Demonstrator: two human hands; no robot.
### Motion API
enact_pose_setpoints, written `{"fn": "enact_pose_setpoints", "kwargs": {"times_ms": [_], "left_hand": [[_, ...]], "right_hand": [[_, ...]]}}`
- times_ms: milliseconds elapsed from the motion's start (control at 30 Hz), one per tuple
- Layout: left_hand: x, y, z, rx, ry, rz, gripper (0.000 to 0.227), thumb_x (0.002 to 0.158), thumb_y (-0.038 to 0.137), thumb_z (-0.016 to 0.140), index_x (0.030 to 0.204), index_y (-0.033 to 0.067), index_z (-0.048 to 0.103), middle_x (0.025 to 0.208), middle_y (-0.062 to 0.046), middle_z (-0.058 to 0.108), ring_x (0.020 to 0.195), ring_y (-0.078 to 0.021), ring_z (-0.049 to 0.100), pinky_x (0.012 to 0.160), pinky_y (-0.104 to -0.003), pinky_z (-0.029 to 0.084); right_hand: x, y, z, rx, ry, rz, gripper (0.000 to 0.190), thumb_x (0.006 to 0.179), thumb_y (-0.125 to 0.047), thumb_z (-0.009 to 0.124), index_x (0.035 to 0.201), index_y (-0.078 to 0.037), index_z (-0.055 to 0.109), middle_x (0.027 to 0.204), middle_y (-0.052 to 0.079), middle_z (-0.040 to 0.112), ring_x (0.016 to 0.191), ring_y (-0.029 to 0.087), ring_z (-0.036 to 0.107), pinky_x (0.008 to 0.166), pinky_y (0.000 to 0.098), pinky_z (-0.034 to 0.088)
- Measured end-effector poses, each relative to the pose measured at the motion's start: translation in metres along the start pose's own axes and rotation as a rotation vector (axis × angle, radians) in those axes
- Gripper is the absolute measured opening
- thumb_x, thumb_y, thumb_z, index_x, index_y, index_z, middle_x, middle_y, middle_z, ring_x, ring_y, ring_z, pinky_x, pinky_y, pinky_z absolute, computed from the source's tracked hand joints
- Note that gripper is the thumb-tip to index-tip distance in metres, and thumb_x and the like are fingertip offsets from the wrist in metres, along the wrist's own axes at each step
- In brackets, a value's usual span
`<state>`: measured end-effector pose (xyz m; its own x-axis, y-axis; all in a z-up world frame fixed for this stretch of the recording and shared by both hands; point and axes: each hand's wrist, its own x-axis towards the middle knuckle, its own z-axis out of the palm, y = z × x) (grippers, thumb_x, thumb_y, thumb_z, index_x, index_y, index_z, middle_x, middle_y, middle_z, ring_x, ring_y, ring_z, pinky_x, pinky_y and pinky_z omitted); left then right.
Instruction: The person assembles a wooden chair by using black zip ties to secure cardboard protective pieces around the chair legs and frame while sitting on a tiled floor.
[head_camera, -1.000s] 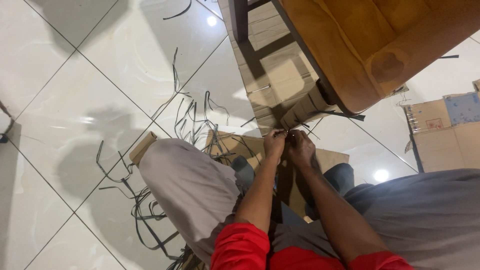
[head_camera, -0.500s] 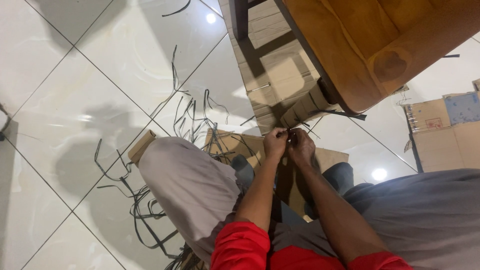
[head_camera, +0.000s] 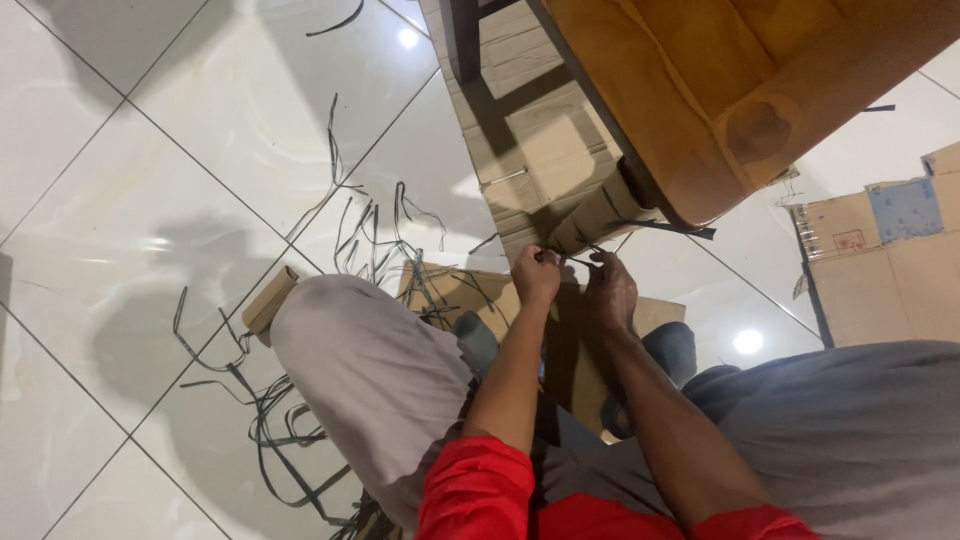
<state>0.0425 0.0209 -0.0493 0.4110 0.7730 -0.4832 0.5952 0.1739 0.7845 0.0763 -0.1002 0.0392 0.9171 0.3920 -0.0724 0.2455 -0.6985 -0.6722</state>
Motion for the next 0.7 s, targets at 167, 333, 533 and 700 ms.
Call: {"fn": "enact_pose_setpoints", "kwargs": {"times_ms": [167,333,533,700], "left_hand": [[-0.003,-0.001,0.006,-0.178,0.054,-0.09,0.01,0.09,0.024,0.07,0.09,0.0146,0.068,0.074,-0.002,0.074,0.085,-0.0227,0.074,0.084,-0.041,0.056],[-0.009,0.007,0.002,-0.572,-0.112,-0.221,0.049,0.097,0.012,0.064,0.14,-0.0046,0.045,0.113,-0.022,0.067,0.107,-0.0259,0.071,0.096,-0.04,0.06],[-0.003,-0.002,0.016,-0.561,-0.033,-0.175,0.02,0.094,0.009,0.066,0.11,0.0019,0.058,0.098,-0.017,0.07,0.09,-0.0191,0.074,0.078,-0.031,0.065],[-0.003,0.002,0.018,-0.563,-0.01,-0.158,0.014,0.094,0.004,0.062,0.106,0.0029,0.058,0.089,-0.016,0.07,0.075,-0.0134,0.072,0.068,-0.021,0.063]], "right_hand": [[0.019,0.05,0.025,-0.008,0.05,-0.005,0.015,0.101,-0.015,0.066,0.115,-0.021,0.064,0.096,0.007,0.072,0.096,0.034,0.071,0.085,0.0501,0.056],[0.017,0.069,0.038,-0.067,0.001,-0.042,0.012,0.102,-0.019,0.063,0.114,-0.021,0.066,0.096,0.008,0.07,0.097,0.034,0.071,0.084,0.0498,0.057],[0.006,0.066,0.035,-0.06,-0.205,-0.028,0.023,0.103,-0.021,0.058,0.124,-0.021,0.067,0.103,0.012,0.072,0.103,0.038,0.071,0.091,0.0534,0.058],[0.005,0.059,0.024,0.017,-0.35,0.116,0.025,0.096,-0.031,0.064,0.121,-0.032,0.068,0.104,0.006,0.075,0.106,0.035,0.07,0.095,0.0518,0.057]]}}
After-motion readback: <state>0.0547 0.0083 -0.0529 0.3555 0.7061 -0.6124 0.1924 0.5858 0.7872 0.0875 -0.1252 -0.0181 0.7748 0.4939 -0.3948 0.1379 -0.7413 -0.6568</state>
